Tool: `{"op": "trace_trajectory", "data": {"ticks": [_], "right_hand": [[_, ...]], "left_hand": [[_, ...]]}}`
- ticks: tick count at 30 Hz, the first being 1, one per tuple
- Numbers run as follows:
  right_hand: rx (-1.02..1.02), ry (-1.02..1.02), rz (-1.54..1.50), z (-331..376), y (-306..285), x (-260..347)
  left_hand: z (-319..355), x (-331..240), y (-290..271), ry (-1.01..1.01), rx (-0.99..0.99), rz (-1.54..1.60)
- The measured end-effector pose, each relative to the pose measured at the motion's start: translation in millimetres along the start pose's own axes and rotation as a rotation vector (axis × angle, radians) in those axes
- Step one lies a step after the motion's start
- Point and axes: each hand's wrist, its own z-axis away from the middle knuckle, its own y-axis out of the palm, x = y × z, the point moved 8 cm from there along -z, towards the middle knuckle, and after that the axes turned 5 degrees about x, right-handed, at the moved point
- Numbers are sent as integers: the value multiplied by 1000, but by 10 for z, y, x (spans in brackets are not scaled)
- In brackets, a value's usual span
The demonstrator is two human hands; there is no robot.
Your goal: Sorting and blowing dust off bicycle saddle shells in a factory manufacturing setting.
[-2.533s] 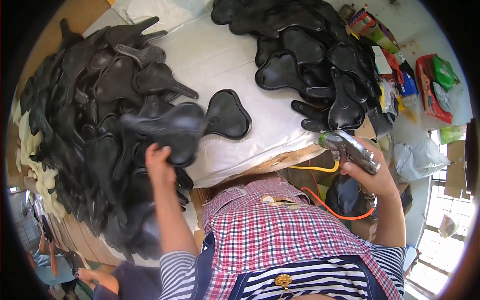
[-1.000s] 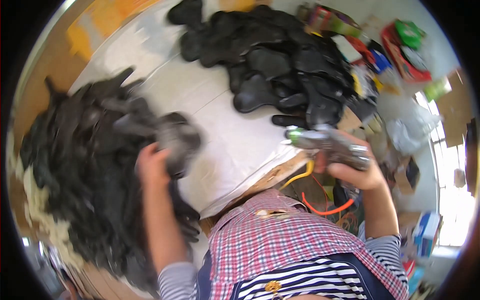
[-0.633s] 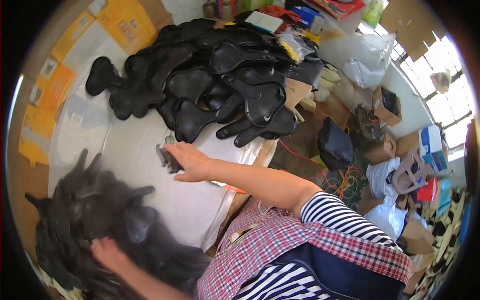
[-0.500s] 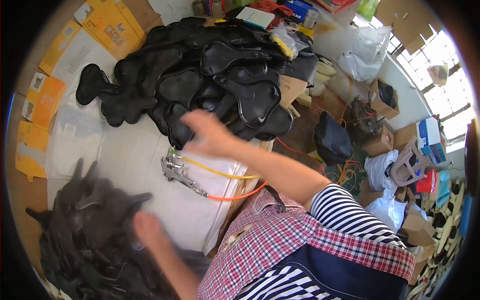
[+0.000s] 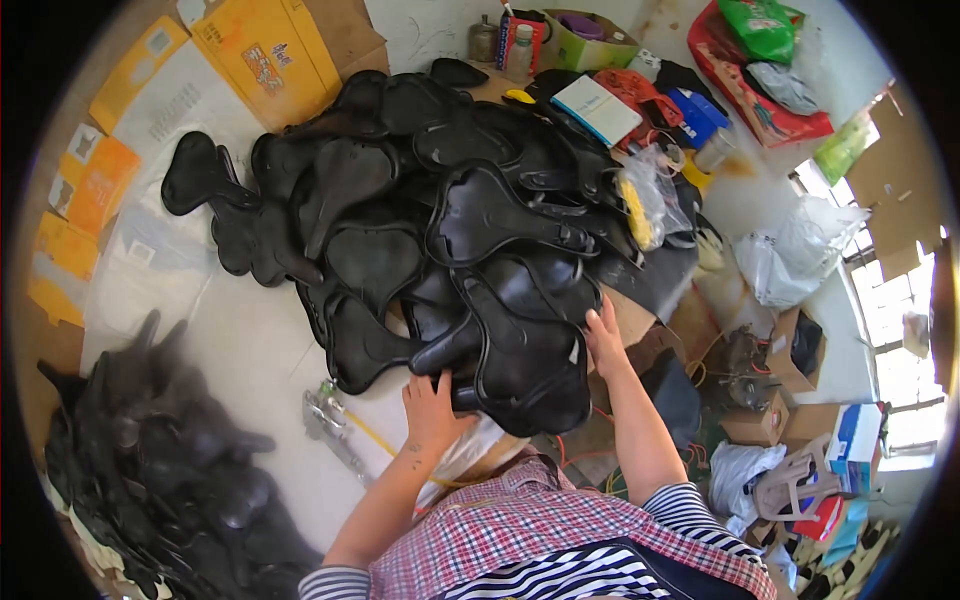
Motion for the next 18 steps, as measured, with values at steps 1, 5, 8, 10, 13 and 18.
{"op": "trace_trajectory", "data": {"ticks": [1, 5, 8, 10, 13, 18], "right_hand": [[35, 69, -21, 20, 130, 0], [-86, -16, -124, 75, 363, 103], [-153, -128, 25, 160, 668, 115], [-195, -28, -47, 205, 1060, 48], [-72, -222, 324, 128, 1981, 174], [498, -631, 483, -905, 3775, 710]], "left_hand": [[4, 100, -11, -34, -1, 14], [-139, 19, -328, 79, -52, -11], [-205, 247, -748, 117, -100, -18], [-229, 502, -1110, 116, -159, -52], [-245, 1222, -1668, 67, -273, -235], [-472, 2379, -2741, -189, -398, -275]]}}
